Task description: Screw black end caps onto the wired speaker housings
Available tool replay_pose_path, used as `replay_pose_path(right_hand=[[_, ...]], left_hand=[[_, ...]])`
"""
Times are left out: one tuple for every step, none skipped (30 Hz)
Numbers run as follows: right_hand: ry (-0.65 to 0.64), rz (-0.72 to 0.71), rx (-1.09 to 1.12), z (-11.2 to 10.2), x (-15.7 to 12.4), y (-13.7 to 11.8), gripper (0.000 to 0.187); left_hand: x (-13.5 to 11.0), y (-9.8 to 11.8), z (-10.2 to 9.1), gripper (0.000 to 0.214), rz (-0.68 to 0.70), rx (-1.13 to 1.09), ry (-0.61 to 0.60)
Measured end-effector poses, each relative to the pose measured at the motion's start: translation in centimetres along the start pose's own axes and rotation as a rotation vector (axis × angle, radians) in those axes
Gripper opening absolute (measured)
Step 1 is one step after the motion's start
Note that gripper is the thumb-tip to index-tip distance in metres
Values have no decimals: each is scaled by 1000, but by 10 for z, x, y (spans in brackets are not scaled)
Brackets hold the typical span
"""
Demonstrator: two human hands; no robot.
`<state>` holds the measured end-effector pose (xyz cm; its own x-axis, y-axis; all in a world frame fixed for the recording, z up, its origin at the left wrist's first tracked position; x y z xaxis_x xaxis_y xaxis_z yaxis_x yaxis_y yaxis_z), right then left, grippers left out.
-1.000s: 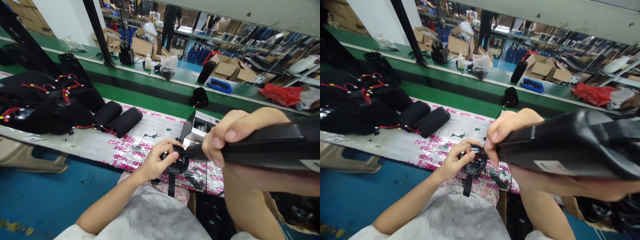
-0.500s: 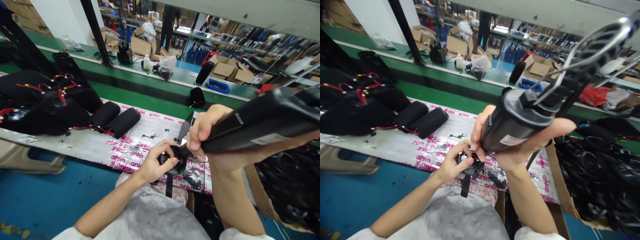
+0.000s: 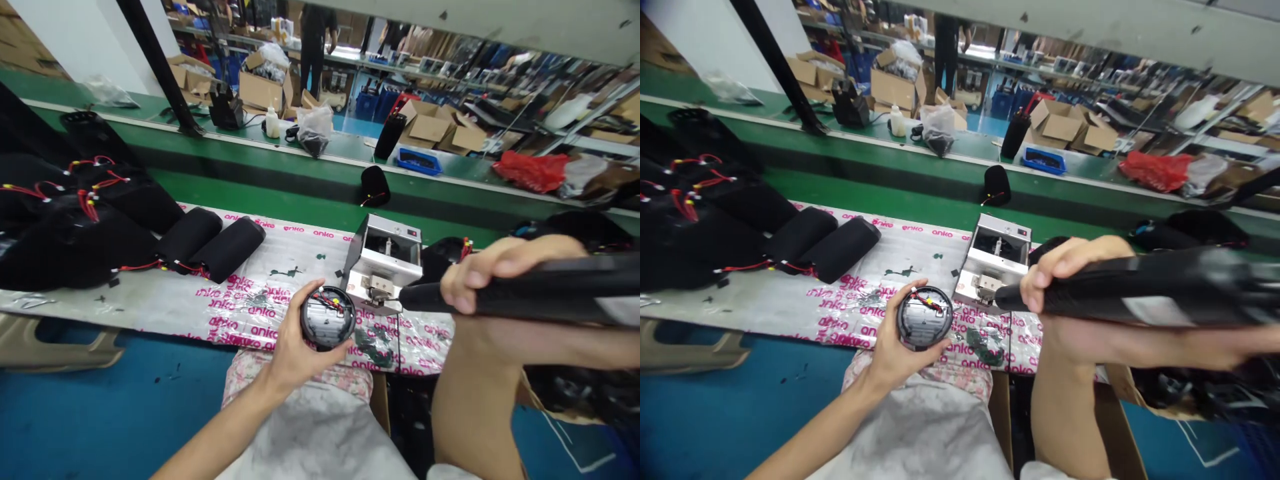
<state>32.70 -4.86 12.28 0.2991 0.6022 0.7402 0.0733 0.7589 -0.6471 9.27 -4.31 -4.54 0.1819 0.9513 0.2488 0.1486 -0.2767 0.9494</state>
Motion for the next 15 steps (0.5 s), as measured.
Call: replay_pose_path(right_hand=[[14,-29,-9,-4,-6,8,71],[27,-63,6,-5,-12,17,78],[36,-75,28,-5,-19,27,80],[48,-64,47,-3,-26,36,81],[55,-44,63,0,-31,44,81],[67,-24,71,2,-35,51,82],[84,0,74,4,-38,57,83],[85,34,81,6,-39,62,83],[71,59,106,6,-39,65,83],[42,83,145,6,-38,67,84],[6,113,191,4,-35,66,86],[-32,140,238,1,-31,63,89],[-60,163,274,-3,-27,57,91],[-81,188,293,-7,-23,48,90],[-101,233,289,-12,-19,36,83]], left_hand=[[0,-3,0,101,12,-3,1],[1,-5,1,102,25,-6,0],[1,-8,2,103,35,-10,-1],[1,-10,2,103,42,-18,0],[1,-12,3,104,47,-28,4],[1,-14,4,103,49,-40,9],[1,-16,5,103,50,-52,15],[1,-17,7,103,47,-60,19],[1,-18,8,102,43,-66,24],[0,-19,9,101,40,-71,28],[0,-20,10,101,36,-73,31],[0,-21,11,100,29,-75,33],[0,-22,12,100,26,-76,35],[0,-23,13,101,25,-76,37],[0,-24,13,102,29,-73,38]])
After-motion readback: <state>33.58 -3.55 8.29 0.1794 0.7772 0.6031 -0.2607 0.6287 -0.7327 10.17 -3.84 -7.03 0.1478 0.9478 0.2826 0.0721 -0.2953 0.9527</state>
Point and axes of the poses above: each hand's wrist, its own x-axis towards the middle knuckle, its own z-axis out of the palm, y = z × x, the point moved 1 cm from there along x, towards the middle knuckle, and after that the axes turned 12 degrees about -z, right-handed, at the moved point
